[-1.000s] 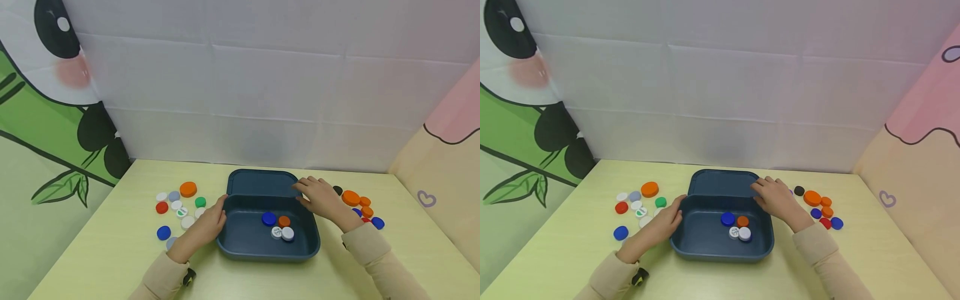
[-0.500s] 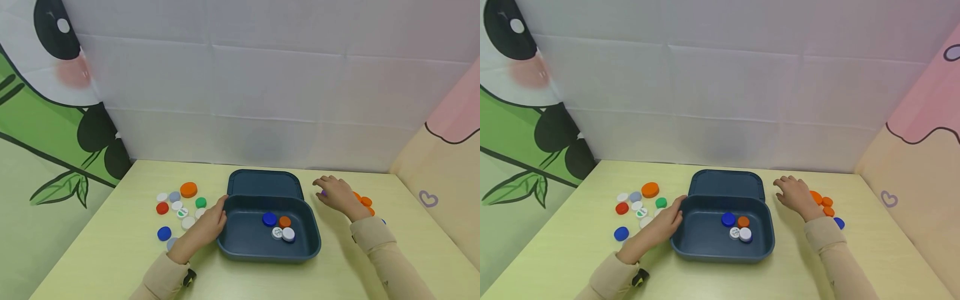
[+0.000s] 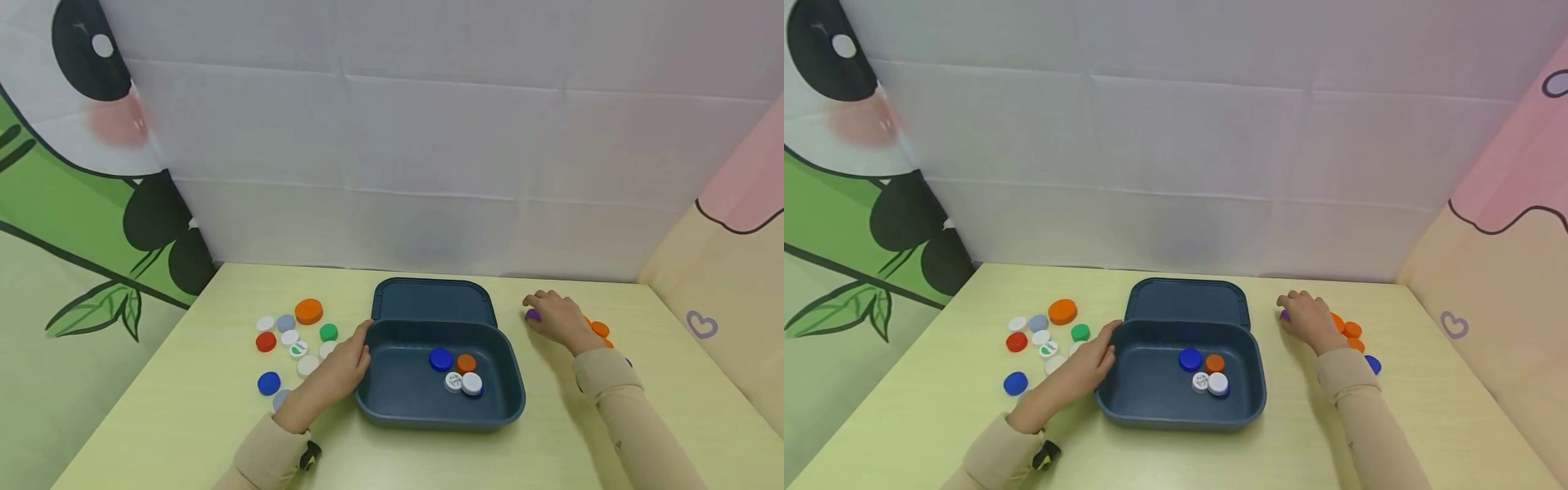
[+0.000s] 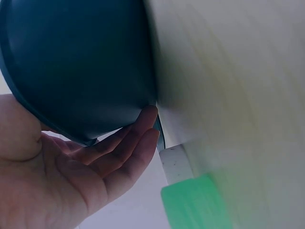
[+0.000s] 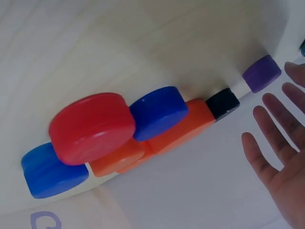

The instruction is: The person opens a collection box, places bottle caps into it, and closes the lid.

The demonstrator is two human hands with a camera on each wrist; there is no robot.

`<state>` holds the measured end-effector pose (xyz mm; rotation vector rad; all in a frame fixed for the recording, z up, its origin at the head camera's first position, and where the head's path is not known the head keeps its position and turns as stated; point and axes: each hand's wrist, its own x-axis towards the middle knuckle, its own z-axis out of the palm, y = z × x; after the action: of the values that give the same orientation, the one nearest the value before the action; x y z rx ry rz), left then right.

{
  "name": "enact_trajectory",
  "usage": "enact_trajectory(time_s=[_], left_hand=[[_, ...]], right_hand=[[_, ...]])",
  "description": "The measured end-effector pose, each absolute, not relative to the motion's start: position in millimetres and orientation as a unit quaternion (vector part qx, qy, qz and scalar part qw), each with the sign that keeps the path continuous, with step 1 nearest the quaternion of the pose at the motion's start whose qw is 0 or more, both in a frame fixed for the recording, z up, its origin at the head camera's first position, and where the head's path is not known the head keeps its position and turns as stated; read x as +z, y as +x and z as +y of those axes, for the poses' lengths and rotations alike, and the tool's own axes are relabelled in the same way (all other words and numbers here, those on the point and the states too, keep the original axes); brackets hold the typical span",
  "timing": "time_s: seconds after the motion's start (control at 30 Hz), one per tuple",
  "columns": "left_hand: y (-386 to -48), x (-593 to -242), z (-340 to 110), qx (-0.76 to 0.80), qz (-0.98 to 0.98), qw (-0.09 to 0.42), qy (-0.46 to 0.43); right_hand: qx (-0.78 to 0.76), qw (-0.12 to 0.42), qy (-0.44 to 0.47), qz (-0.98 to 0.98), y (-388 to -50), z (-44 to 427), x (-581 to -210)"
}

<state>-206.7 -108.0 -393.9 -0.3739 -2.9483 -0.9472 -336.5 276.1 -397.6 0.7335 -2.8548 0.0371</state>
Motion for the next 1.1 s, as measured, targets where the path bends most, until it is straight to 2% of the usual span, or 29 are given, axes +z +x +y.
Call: enact_trajectory(time_s=[0.23, 0.67, 1.1], left_hand=[[-206, -393, -108, -0.309, -0.944, 0.002, -0.116], [-206, -392, -109, -0.316, -0.942, -0.004, -0.115], [-206, -393, -110, -0.317, -0.941, 0.0, -0.118]], right_hand=[[0.017, 0.07, 0.236, -0.969, -340, 281, -404], [0.002, 0.072, 0.241, -0.968, -342, 284, -408], [-0.013, 0.13, 0.269, -0.954, -331, 279, -392]])
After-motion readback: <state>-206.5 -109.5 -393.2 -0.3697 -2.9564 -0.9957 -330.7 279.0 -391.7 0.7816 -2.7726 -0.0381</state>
